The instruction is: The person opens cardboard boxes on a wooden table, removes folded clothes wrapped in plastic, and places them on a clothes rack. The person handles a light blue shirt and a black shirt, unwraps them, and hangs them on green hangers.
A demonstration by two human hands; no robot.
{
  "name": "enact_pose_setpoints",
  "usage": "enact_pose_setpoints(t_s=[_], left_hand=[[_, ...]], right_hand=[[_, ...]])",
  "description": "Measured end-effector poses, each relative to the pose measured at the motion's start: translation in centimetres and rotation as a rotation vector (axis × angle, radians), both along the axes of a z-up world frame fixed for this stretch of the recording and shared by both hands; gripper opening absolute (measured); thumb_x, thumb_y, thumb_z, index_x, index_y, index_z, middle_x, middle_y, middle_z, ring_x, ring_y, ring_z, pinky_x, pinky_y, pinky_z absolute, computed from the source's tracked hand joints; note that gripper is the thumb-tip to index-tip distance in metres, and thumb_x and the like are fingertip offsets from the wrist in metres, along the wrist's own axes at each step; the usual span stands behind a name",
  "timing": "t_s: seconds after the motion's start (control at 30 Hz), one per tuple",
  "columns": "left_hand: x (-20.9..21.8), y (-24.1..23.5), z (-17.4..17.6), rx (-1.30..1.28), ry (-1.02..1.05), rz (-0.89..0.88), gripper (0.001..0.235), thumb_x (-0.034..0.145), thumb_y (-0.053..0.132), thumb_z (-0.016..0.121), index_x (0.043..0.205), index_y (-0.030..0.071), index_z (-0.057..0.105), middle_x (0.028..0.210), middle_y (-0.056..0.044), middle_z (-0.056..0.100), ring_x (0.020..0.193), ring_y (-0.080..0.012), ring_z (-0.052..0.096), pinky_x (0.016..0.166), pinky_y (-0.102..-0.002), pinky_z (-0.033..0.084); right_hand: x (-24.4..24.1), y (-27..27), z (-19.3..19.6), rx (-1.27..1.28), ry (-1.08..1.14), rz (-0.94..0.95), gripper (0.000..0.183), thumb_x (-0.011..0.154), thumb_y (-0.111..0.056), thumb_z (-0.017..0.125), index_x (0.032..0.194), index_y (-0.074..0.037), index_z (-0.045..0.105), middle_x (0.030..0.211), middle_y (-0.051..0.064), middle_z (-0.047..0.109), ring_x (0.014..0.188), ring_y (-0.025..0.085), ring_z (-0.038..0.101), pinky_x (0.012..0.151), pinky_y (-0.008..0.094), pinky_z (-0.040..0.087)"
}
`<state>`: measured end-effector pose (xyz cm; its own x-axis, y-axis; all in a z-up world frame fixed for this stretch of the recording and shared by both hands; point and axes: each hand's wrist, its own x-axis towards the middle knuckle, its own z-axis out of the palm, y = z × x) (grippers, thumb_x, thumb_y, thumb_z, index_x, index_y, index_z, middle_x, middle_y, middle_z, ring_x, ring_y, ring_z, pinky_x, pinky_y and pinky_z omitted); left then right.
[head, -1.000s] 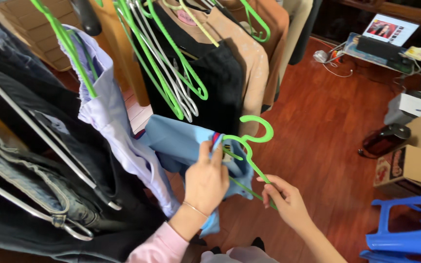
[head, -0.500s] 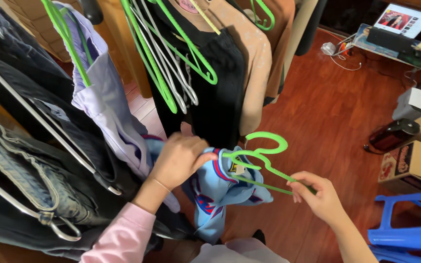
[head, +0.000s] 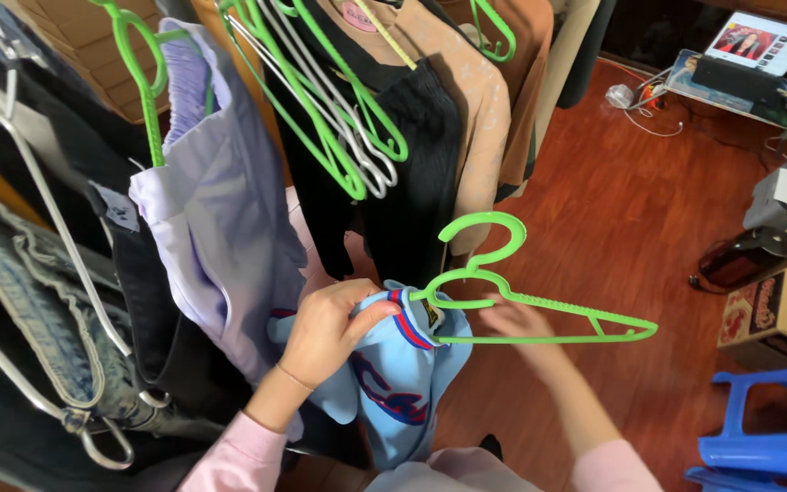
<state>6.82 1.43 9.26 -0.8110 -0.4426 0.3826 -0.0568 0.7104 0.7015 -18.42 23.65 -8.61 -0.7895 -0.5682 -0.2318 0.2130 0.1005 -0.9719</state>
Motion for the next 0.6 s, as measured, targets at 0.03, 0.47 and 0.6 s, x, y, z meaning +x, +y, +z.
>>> enact_pose_setpoints(t_s=[0.03, 0.47, 0.6], left_hand=[[0.2, 0.1, -0.1, -0.002, -0.003, 0.007, 0.035, 0.097, 0.052, 0.075, 0.079, 0.022, 0.07, 0.059, 0.0, 0.059, 0.057, -0.0233, 0.061, 0.06, -0.032, 0.056], [6.7, -0.8, -1.3, -0.096, -0.025, 0.142, 0.033, 0.094, 0.049, 0.074, 0.088, 0.017, 0.075, 0.078, 0.0, 0.076, 0.074, -0.0239, 0.073, 0.07, -0.037, 0.057], [7.5, -0.5, -2.1, -0.194, 0.056, 0.116, 0.033, 0.097, 0.044, 0.071, 0.093, 0.011, 0.077, 0.091, 0.003, 0.079, 0.083, -0.0184, 0.073, 0.075, -0.033, 0.057]], right_hand=[[1.4, -1.9, 1.6, -0.002, -0.003, 0.007, 0.059, 0.089, -0.017, 0.088, 0.142, 0.002, 0.068, 0.116, 0.028, 0.076, 0.107, 0.04, 0.075, 0.095, 0.054, 0.063], [-2.9, -5.2, -4.6, 0.412, 0.168, 0.07, 0.043, 0.059, -0.021, 0.088, 0.1, -0.014, 0.08, 0.086, 0.008, 0.077, 0.086, 0.026, 0.073, 0.077, 0.042, 0.055], [-5.7, -1.7, -3.2, 0.153, -0.179, -0.107, 0.054, 0.068, 0.013, 0.078, 0.118, -0.006, 0.076, 0.088, 0.012, 0.074, 0.076, 0.023, 0.07, 0.066, 0.038, 0.059]])
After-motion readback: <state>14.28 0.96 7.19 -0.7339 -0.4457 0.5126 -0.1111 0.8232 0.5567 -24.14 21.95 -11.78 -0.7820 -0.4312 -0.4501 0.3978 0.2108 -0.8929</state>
